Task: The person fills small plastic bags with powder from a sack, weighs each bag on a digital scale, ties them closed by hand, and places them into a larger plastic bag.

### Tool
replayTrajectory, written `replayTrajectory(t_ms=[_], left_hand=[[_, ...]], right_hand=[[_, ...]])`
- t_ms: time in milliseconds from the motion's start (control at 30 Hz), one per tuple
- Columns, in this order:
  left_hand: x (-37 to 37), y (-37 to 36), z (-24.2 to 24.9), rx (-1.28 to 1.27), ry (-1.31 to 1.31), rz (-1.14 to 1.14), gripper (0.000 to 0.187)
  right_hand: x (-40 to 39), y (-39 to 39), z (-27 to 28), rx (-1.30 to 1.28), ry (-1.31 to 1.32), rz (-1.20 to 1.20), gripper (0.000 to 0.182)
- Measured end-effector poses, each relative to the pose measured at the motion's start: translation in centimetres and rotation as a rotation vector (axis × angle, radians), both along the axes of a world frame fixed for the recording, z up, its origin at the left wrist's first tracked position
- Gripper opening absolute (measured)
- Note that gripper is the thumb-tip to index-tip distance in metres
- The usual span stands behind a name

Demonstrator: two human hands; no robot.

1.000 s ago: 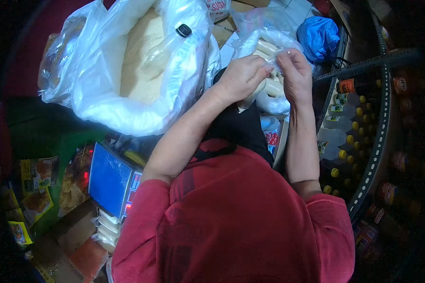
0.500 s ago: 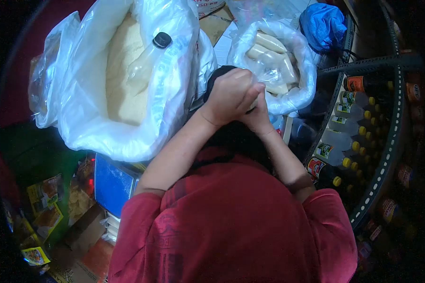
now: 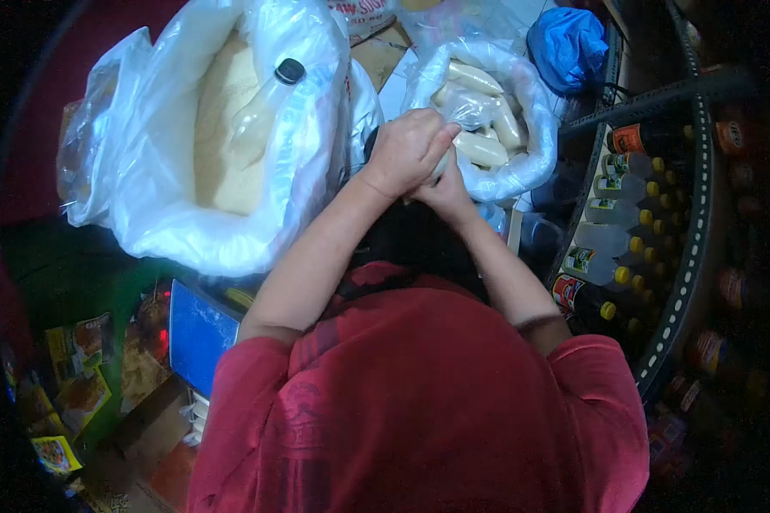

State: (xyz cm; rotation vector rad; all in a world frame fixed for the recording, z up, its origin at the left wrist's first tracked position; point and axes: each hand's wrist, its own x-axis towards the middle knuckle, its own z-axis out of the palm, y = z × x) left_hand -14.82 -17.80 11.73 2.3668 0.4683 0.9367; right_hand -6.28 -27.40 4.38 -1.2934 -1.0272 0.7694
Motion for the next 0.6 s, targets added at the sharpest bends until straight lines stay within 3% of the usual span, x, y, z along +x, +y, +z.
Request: replayTrajectory(t_ms=[67, 100, 133, 167, 233, 267, 300, 333, 367, 433, 467, 500, 533, 567, 600], left_hand=[[-0.5, -0.1, 0.1, -0.022, 0.047, -0.002, 0.032], [-0.6, -0.1, 0.4, -0.017, 0.039, -0.001, 0.032], [-0.7, -0.3, 0.6, -0.012, 0.018, -0.034, 0.033], [-0.9, -0.4, 0.7, -0.009, -0.001, -0.071, 0.033], [-1.3, 0.4, -0.1, 0.038, 0.052, -0.09, 0.03], [-1.5, 0.5, 0.1, -0.154, -0.034, -0.154, 0.028], [-1.8, 0.7, 0.3, -0.343, -0.119, -0.216, 0.028], [-2.8, 1.2, 1.1, -0.544, -0.03, -0.289, 0.029], [-3.2, 0.5, 2.5, -0.539, -0.034, -0.284, 0.029], [-3.9, -1.5, 5.5, -0.779, -0.32, -0.309, 0.031], [-4.4, -1.6, 7.5, -0.76, -0.275, -0.292, 0.054], [-4.5, -1.4, 7.3, -0.764, -0.28, -0.29, 0.054], [-4.4, -1.1, 7.0, -0.625, -0.371, -0.287, 0.066], [-4.5, -0.9, 6.7, -0.481, -0.46, -0.281, 0.078], [-5.0, -0.9, 5.6, -0.573, -0.359, -0.274, 0.098]], right_hand=[[3.4, -1.1, 1.3, -0.113, -0.108, 0.265, 0.098], [5.2, -1.5, 3.4, -0.111, 0.214, 0.332, 0.108], [5.3, -0.9, 5.4, 0.175, 0.233, 0.187, 0.078], [5.9, -0.2, 7.5, 0.174, 0.228, 0.186, 0.078], [7.3, 1.6, 11.9, 0.055, -0.496, 0.318, 0.037], [6.6, 1.9, 13.6, 0.066, -0.504, 0.321, 0.037], [5.5, 2.7, 14.9, 0.178, -0.662, 0.323, 0.024], [4.6, 3.5, 16.4, 0.295, -0.82, 0.323, 0.015], [3.8, 3.8, 18.0, 0.3, -0.822, 0.328, 0.015], [2.3, 3.7, 21.4, 0.498, -1.046, 0.297, 0.015], [2.1, 3.3, 22.9, 0.496, -1.046, 0.301, 0.015], [2.0, 2.7, 24.4, 0.42, -0.894, 0.288, 0.015], [2.0, 2.5, 25.2, 0.345, -0.743, 0.274, 0.015], [1.9, 2.7, 24.7, 0.347, -0.747, 0.28, 0.015], [1.9, 3.0, 23.5, 0.329, -0.788, 0.272, 0.017]])
